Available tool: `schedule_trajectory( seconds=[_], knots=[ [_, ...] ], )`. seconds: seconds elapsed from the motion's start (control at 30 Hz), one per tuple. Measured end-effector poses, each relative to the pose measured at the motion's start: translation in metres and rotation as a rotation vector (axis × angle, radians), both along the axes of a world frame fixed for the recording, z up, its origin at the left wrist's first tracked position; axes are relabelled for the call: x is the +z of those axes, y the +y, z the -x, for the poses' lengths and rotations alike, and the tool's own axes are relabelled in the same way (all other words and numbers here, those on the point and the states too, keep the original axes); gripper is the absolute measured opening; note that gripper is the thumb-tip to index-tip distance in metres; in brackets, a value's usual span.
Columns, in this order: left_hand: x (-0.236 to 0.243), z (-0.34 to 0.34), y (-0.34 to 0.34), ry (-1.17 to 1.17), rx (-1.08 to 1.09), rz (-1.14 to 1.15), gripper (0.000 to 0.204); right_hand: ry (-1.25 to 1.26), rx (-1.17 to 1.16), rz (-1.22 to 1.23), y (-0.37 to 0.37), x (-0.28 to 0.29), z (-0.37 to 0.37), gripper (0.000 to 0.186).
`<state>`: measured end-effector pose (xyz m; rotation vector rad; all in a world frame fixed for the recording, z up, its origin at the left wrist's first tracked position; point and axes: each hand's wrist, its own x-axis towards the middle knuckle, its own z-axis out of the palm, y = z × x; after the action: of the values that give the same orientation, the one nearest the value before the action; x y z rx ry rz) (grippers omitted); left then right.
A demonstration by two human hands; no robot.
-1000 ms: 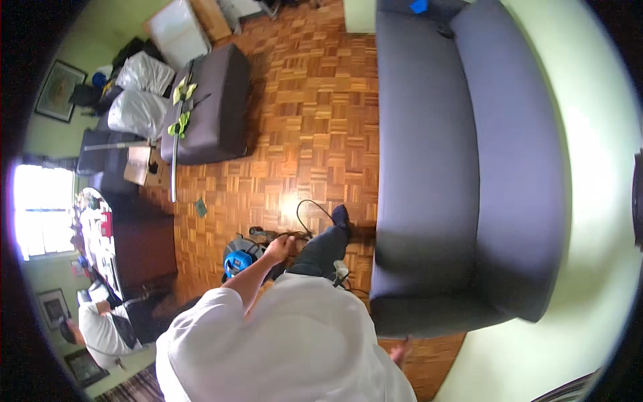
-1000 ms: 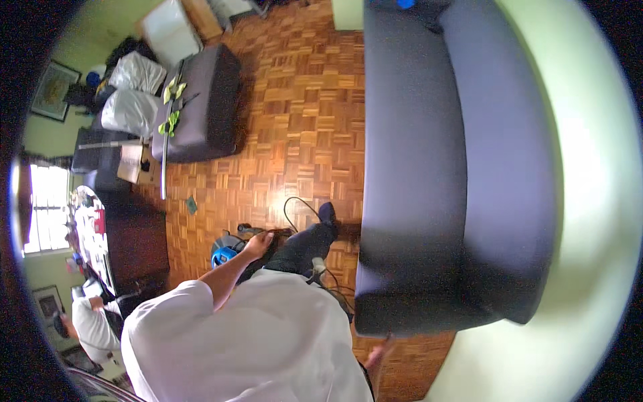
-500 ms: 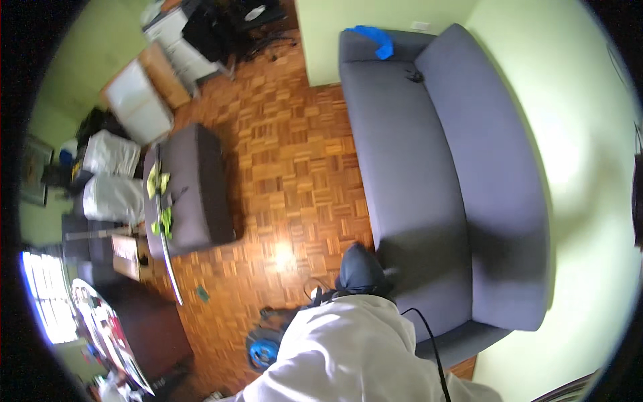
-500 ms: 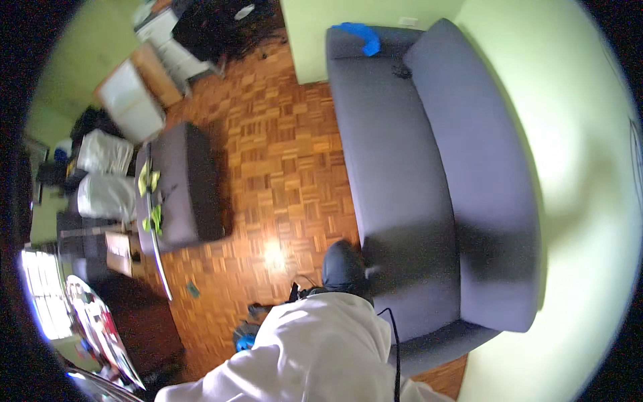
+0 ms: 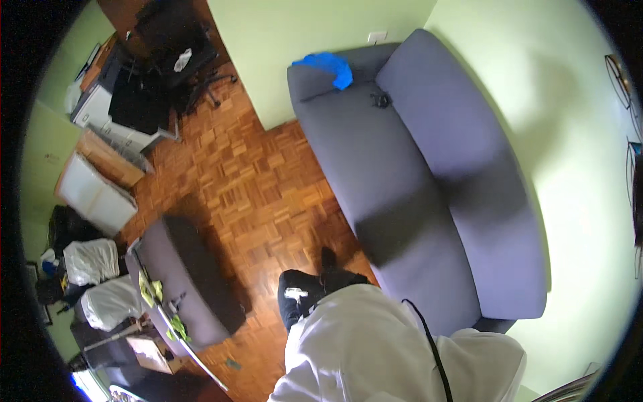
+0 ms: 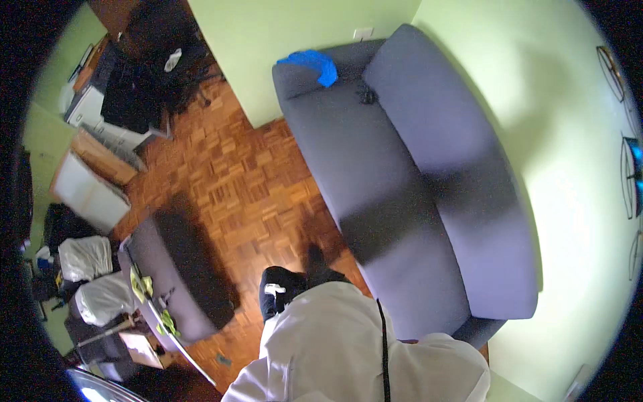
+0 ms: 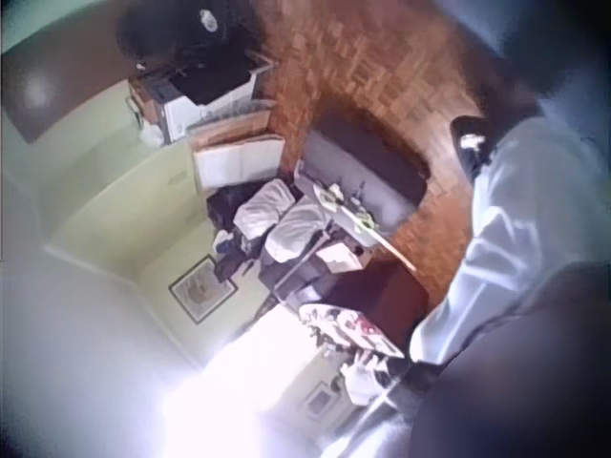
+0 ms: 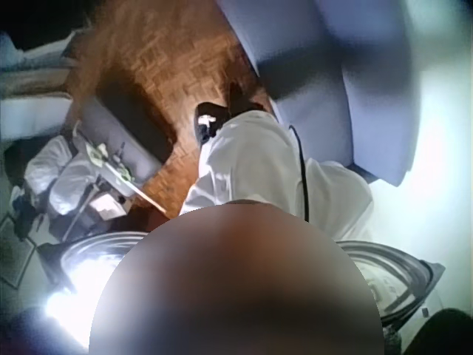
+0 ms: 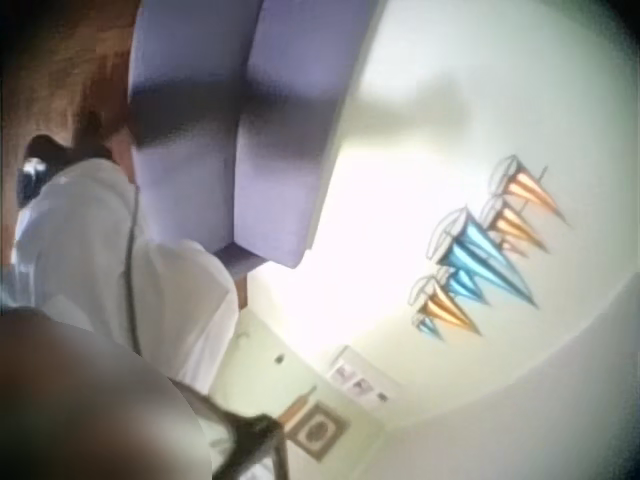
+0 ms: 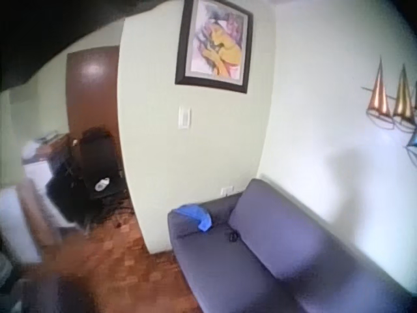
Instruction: The person vacuums a gray couch and a matching ottoman using a vacuum nozzle, moving the tool across the surface and into the seams of the cushions.
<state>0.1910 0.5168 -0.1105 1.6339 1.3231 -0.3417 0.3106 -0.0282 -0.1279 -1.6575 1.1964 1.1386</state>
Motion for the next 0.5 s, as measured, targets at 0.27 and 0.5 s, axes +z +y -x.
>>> schedule_trajectory(
  seconds=[0.27,0.5],
  knots=[
    [-0.037,-0.118,0.133,0.185,-0.116,0.102,0.043,-0.684,0.194,0.54,0.056,-0.03,-0.267,0.054],
    [0.032,-0.281,0.42,0.32,-0.911,-0.66,0.043,-1.284,0.396,0.483,0.286,0.092,-0.625,0.044]
  ],
)
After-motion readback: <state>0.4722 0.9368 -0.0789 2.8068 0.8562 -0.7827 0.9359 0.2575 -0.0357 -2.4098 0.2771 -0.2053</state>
